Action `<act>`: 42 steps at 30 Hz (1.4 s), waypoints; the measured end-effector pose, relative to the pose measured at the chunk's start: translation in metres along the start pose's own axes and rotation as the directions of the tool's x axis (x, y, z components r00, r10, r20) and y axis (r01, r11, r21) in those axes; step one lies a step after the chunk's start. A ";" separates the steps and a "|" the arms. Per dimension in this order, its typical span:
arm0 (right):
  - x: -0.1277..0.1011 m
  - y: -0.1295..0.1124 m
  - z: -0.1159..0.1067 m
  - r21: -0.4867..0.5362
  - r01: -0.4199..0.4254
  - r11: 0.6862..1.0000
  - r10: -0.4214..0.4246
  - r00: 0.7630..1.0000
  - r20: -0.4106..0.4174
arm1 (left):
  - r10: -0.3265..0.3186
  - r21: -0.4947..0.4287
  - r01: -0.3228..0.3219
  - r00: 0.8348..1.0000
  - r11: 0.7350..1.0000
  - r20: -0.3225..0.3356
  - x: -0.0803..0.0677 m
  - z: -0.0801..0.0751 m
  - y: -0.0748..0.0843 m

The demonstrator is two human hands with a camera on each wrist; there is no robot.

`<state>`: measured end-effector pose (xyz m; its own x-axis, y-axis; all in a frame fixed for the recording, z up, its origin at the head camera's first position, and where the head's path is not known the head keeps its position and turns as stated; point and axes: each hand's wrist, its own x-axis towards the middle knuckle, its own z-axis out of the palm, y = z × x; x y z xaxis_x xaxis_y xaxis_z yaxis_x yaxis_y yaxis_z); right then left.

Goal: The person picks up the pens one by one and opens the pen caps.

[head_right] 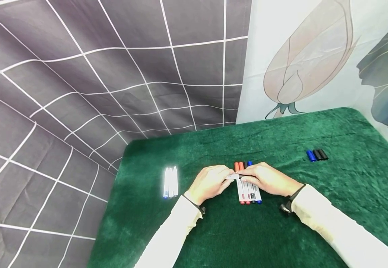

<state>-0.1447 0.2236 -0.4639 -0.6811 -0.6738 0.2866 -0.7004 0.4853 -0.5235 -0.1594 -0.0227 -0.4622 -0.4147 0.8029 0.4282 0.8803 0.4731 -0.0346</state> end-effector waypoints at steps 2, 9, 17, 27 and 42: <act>0.000 0.000 -0.001 -0.002 0.006 1.000 -0.006 1.000 0.007 | 0.007 -0.009 -0.007 1.000 1.000 -0.002 -0.001 0.000 -0.001; 0.001 -0.002 -0.003 -0.045 0.039 0.998 -0.040 0.999 -0.004 | 0.027 -0.051 -0.029 0.999 0.998 -0.042 -0.003 0.000 -0.003; -0.002 -0.002 0.001 -0.146 0.104 0.984 -0.113 0.992 -0.054 | -0.010 -0.111 0.005 0.999 0.994 -0.039 -0.006 0.005 -0.003; -0.005 0.005 0.004 -0.222 0.155 0.963 -0.182 0.977 -0.109 | -0.065 -0.188 0.061 0.998 0.980 -0.014 -0.004 0.005 -0.004; -0.005 0.009 0.005 -0.266 0.254 0.930 -0.305 0.937 -0.169 | -0.068 -0.244 0.060 0.997 0.968 -0.022 -0.004 0.007 -0.005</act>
<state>-0.1469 0.2286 -0.4740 -0.4612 -0.6852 0.5637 -0.8811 0.4285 -0.2001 -0.1642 -0.0259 -0.4701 -0.4681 0.7608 0.4495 0.8833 0.4176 0.2130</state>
